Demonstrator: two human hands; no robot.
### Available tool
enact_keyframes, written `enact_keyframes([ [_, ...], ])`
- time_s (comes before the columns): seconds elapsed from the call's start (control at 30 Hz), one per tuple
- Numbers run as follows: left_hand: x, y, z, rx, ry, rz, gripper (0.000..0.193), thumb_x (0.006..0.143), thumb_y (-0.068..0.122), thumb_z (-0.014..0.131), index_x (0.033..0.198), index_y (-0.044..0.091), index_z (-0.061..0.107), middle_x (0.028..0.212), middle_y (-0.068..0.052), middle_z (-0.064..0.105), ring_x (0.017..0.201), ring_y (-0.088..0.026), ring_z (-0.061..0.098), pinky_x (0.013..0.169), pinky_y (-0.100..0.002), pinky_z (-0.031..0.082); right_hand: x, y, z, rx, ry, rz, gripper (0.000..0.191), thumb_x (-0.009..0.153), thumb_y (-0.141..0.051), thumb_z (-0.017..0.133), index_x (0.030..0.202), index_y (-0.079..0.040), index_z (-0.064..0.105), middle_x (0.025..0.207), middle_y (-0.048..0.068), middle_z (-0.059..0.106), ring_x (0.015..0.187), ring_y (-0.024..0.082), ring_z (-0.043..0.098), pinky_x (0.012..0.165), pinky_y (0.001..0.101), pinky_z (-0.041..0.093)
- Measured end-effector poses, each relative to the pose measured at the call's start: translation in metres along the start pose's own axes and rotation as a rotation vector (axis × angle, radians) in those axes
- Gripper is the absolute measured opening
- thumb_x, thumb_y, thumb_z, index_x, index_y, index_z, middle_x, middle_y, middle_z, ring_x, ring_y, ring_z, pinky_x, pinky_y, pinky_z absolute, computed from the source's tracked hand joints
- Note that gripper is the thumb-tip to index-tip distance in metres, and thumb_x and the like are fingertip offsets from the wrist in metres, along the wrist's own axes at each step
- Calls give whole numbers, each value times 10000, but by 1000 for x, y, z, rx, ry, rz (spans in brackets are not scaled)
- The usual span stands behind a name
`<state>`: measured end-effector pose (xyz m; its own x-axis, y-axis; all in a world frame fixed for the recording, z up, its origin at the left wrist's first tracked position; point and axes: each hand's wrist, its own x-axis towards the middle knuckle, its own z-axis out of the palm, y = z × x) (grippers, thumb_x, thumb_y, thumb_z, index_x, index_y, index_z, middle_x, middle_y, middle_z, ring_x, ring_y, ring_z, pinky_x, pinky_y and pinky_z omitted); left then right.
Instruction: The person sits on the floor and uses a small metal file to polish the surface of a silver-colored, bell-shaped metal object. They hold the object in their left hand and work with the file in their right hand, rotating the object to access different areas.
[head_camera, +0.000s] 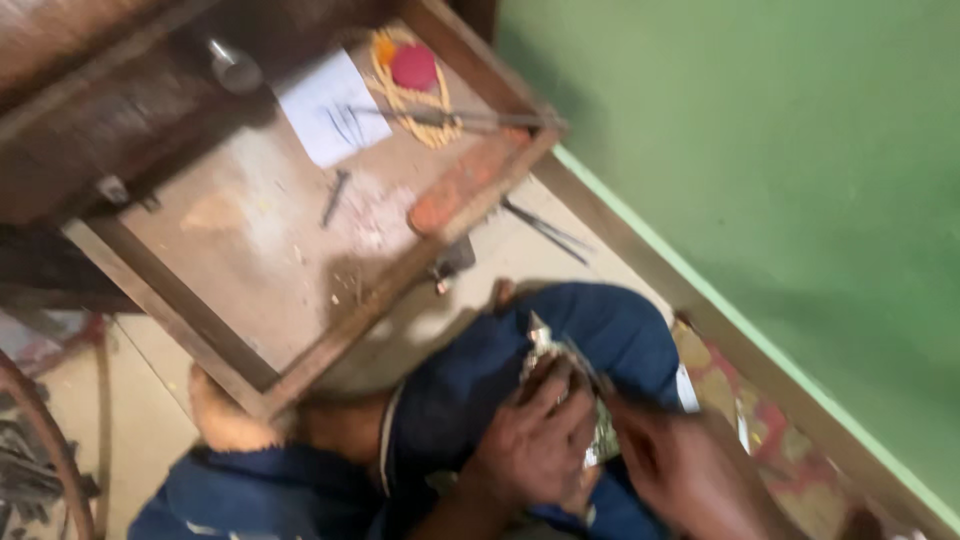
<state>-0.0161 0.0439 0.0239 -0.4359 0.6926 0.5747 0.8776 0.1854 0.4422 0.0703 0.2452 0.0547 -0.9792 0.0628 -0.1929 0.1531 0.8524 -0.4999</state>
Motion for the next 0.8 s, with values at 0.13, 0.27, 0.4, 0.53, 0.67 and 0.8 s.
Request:
enact_keyframes([
  [0.13, -2, -2, 1, -10, -51, -35, 597, 718, 289, 745, 1155, -115, 692, 1282, -249, 606, 1311, -448, 533, 1161, -543, 468, -3, -3, -3, -48, -201, 275, 485, 883, -272, 703, 1355, -383, 733, 702, 135, 707, 629, 213, 739, 624, 386, 589],
  [0.27, -6, -3, 2, -72, -37, -50, 488, 743, 287, 753, 1112, -29, 706, 1298, -189, 617, 1373, -436, 517, 1193, -535, 456, -1, -4, 1, -39, -28, 25, 447, 765, -130, 718, 1206, -202, 718, 770, 217, 675, 621, 419, 672, 539, 495, 522],
  [0.4, -7, -6, 3, -35, -46, -17, 538, 759, 305, 752, 1147, -64, 694, 1303, -219, 600, 1377, -438, 510, 1189, -535, 454, 1, -3, 4, -5, 18, 110, 384, 832, -160, 751, 1194, -288, 742, 674, 164, 665, 563, 287, 660, 563, 374, 558],
  [0.53, -6, -8, 4, -79, -85, -75, 532, 778, 289, 744, 1164, -73, 680, 1297, -231, 595, 1367, -445, 517, 1182, -534, 458, 11, -1, 9, 84, 4, 159, 509, 801, -100, 751, 1290, -239, 727, 638, 229, 610, 476, 367, 613, 500, 408, 521],
  [0.67, -8, -11, 5, -53, -47, -73, 579, 755, 310, 753, 1191, -61, 673, 1331, -208, 610, 1372, -446, 516, 1170, -533, 454, 9, 0, 1, 104, 177, -198, 468, 823, -76, 678, 1282, -164, 700, 661, 177, 654, 520, 299, 664, 510, 351, 537],
  [0.8, -9, -14, 3, -68, -48, -32, 592, 749, 302, 766, 1191, -78, 664, 1301, -213, 603, 1352, -438, 522, 1186, -545, 469, 17, 12, -4, 156, 142, 102, 327, 925, -147, 705, 1250, -138, 742, 638, 191, 632, 525, 269, 555, 499, 361, 468],
])
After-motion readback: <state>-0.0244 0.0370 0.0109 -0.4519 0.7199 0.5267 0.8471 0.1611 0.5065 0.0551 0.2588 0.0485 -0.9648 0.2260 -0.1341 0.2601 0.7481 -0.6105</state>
